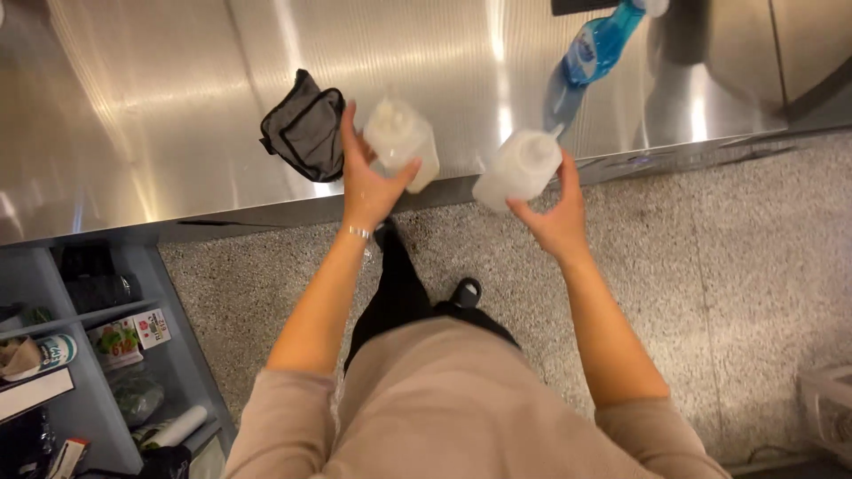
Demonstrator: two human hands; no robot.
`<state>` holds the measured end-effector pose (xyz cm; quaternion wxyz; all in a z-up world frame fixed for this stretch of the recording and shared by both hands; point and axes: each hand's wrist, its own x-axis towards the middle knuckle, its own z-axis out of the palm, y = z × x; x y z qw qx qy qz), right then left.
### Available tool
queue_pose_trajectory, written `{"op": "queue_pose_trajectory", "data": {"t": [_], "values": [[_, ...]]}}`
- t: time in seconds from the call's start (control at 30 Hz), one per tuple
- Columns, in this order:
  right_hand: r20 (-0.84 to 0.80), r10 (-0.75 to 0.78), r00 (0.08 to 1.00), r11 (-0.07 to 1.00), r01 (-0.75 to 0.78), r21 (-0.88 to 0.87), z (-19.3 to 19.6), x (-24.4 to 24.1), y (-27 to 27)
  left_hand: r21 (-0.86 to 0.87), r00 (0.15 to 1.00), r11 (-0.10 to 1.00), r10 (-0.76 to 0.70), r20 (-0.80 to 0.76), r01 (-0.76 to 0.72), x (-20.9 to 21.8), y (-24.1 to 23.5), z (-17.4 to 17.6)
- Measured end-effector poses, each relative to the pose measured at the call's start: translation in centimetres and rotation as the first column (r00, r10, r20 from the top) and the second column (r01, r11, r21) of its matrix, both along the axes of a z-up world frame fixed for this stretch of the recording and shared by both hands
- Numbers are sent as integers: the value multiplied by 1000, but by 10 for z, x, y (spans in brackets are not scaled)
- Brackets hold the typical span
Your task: Cleaning a kitchen counter, organizing syrup bottles, and washing utensils.
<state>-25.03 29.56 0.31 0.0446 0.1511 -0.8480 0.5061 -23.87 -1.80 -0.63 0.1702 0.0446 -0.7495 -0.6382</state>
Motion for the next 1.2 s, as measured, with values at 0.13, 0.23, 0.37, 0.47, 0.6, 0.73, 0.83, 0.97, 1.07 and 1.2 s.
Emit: {"op": "queue_pose_trajectory", "data": {"t": [0.13,0.23,0.37,0.47,0.6,0.73,0.83,0.97,1.07,1.2], "values": [[84,-51,995,998,54,-27,6,-34,-37,-64,998,997,-51,22,52,-50,-29,-3],[78,-64,995,994,71,-80,5,-61,-57,-127,990,982,-143,-5,141,-97,-52,-8],[60,-93,994,993,97,-72,4,-89,-85,-116,969,962,-249,8,248,-135,-71,-38],[61,-131,990,991,133,-34,-3,-105,-100,-118,958,951,-287,14,287,-142,-78,-47],[88,-113,990,994,111,17,-4,-127,-114,-305,957,907,-266,116,289,-132,-88,-22],[95,-52,994,999,52,0,-51,-146,-106,-606,972,772,-65,225,192,-96,-118,-68],[182,-19,983,1000,22,-15,-63,-155,-98,-688,899,704,168,405,179,-69,-124,-102],[198,84,977,996,-82,-16,-74,-161,-90,-855,850,477,345,397,206,-50,-117,-155],[187,124,975,992,-128,9,-73,-171,-80,-870,856,471,382,348,144,-51,-108,-155],[240,154,958,985,-167,36,-76,-183,-78,-833,833,519,363,417,190,-49,-110,-149]]}}
